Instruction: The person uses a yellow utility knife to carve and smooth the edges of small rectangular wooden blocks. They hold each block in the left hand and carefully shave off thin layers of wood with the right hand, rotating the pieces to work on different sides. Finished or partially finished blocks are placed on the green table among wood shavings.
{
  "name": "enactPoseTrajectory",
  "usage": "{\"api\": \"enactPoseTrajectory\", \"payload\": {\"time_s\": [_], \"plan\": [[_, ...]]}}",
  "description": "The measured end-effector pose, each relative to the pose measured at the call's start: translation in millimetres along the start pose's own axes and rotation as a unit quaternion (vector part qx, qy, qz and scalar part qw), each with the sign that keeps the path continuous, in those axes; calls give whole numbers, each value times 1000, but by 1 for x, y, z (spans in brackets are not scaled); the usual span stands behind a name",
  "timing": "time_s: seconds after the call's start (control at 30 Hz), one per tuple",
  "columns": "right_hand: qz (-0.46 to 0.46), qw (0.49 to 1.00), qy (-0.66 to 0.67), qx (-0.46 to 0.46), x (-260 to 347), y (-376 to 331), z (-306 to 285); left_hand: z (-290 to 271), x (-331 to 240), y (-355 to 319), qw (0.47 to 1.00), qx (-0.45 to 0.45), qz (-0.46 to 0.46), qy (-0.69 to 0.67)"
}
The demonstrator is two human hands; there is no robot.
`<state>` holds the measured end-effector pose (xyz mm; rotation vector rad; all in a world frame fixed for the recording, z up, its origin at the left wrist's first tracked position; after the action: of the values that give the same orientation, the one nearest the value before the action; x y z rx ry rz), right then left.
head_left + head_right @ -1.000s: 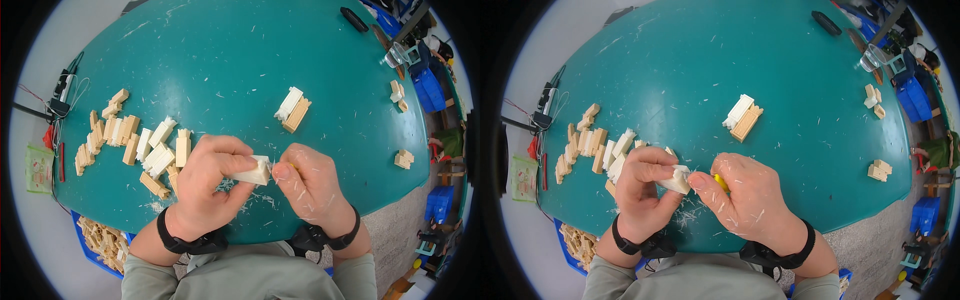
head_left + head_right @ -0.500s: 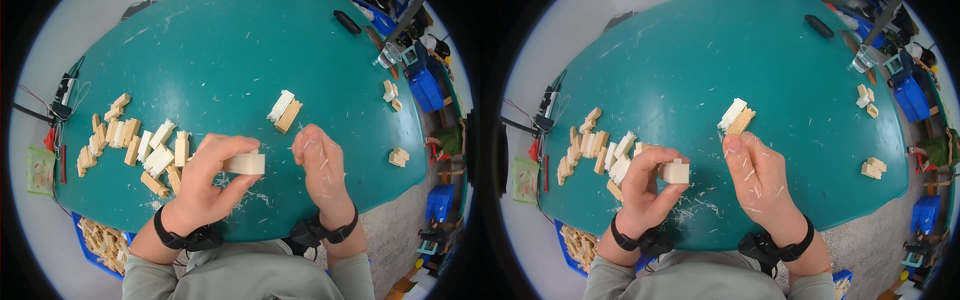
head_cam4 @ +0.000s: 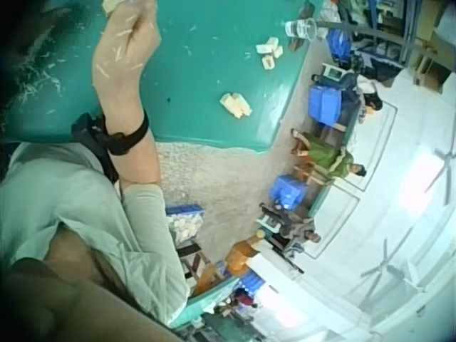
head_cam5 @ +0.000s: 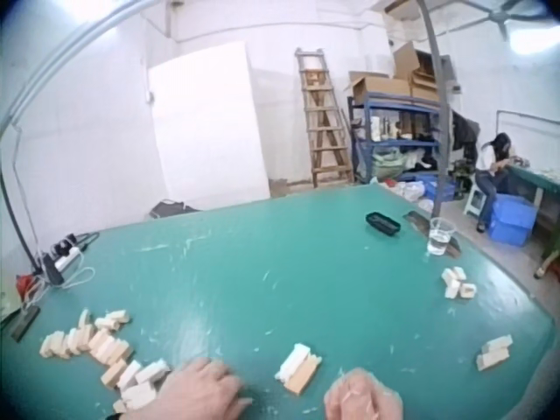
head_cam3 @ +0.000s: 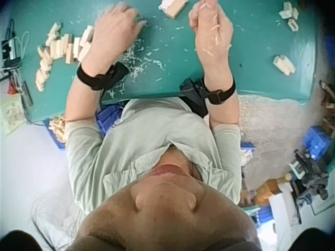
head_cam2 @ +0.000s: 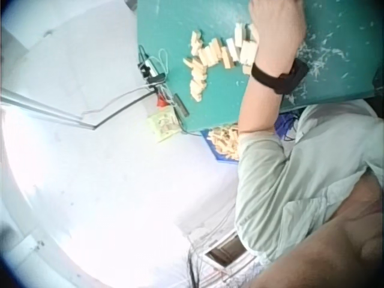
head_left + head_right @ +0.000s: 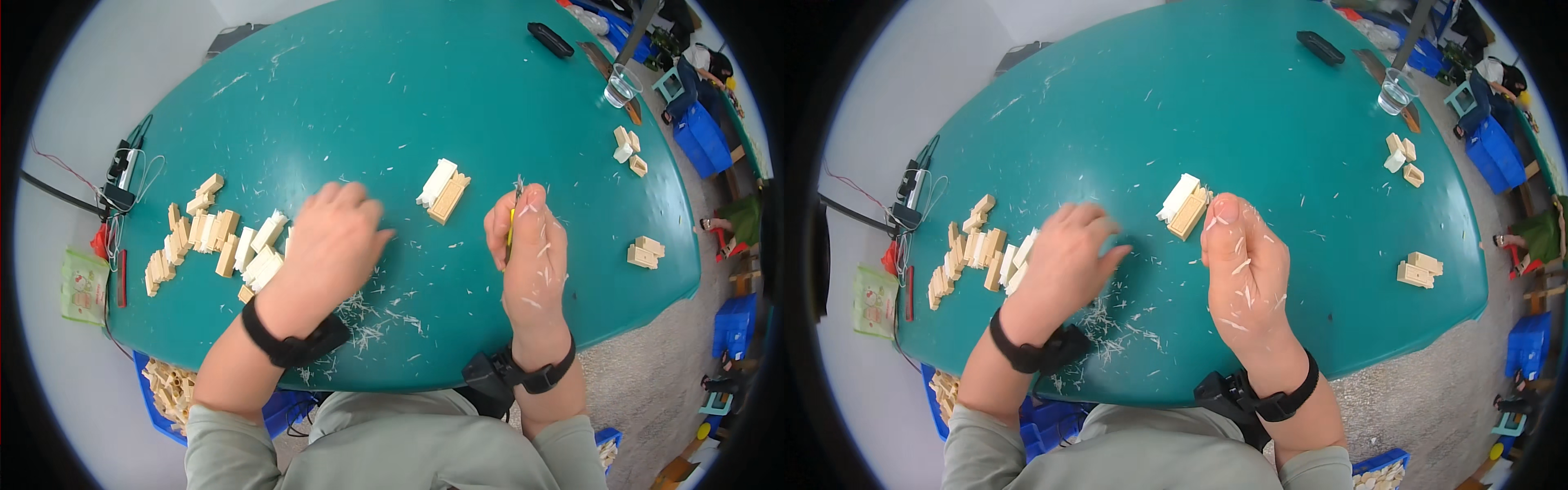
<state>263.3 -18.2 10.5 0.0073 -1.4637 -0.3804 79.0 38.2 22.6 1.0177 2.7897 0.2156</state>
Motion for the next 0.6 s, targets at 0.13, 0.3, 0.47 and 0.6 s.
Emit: {"api": "enactPoseTrajectory", "payload": {"time_s": [0.13,0.3,0.47,0.6], "plan": [[-16,999,19,-26,0,1,1,21,-35,40,994,-34,52,-93],[-12,999,17,-30,2,3,2,40,-38,49,996,-36,33,-75],[6,1000,-10,-15,-4,1,2,3,-25,18,908,64,-122,-395],[-23,994,-84,73,-1,-3,12,-12,-18,-19,724,27,-111,-680]]}}
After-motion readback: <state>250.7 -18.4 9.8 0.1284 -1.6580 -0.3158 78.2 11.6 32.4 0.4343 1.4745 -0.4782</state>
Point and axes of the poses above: each hand's wrist, its own y-axis towards the middle knuckle, its own z-axis out of the palm, x = y × z, the point moved 2 cm from there along y, towards the middle knuckle, and after that the axes turned 5 degrees about -y, right-handed, at the moved point
